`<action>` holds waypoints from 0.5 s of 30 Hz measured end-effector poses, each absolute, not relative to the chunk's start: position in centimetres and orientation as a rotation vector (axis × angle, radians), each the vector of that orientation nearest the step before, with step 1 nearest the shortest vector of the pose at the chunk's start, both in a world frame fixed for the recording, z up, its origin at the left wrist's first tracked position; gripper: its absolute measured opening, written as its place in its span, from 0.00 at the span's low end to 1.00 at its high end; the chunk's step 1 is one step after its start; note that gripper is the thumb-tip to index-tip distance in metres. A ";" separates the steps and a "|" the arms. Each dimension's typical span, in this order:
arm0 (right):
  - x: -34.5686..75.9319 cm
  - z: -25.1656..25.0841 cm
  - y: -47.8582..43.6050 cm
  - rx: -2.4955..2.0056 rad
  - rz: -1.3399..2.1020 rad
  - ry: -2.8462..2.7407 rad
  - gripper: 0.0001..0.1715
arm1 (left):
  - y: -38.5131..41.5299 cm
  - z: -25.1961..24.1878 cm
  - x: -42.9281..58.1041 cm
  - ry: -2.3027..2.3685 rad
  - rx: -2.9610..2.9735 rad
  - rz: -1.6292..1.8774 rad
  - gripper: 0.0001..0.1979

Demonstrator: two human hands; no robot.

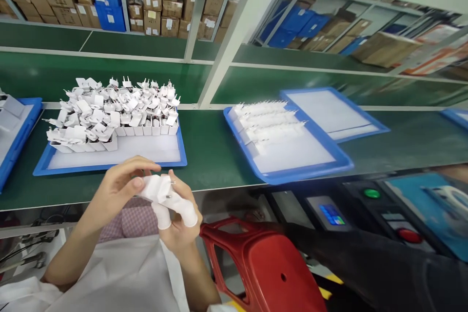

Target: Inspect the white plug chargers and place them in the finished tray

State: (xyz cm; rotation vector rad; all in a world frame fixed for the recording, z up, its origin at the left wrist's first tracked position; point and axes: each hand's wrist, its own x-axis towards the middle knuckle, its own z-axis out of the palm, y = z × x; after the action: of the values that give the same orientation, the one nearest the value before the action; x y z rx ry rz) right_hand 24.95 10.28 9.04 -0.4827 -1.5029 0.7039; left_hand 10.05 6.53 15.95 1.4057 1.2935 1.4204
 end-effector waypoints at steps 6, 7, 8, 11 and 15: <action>27.0 8.2 12.6 -0.510 0.509 -1.824 0.25 | 9.6 13.3 11.3 1.257 1.231 1.124 0.13; 27.9 8.0 13.2 -0.525 0.470 -1.890 0.23 | 10.3 12.6 11.9 1.242 1.189 1.104 0.12; 29.0 7.8 14.0 -0.564 0.433 -1.948 0.21 | 10.9 12.0 12.4 1.240 1.158 1.096 0.12; 34.0 7.3 18.3 -0.987 0.311 -1.840 0.08 | 11.9 10.9 13.7 1.287 1.171 1.072 0.12; 42.0 7.5 27.2 -1.471 0.149 -1.304 0.18 | 11.3 11.4 13.3 1.336 1.305 0.921 0.15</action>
State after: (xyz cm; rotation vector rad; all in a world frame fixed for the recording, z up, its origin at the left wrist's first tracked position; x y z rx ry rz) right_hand 41.96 27.23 7.50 -1.4712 -1.3036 0.1491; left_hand 13.30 11.32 11.39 1.3049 1.3359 0.9207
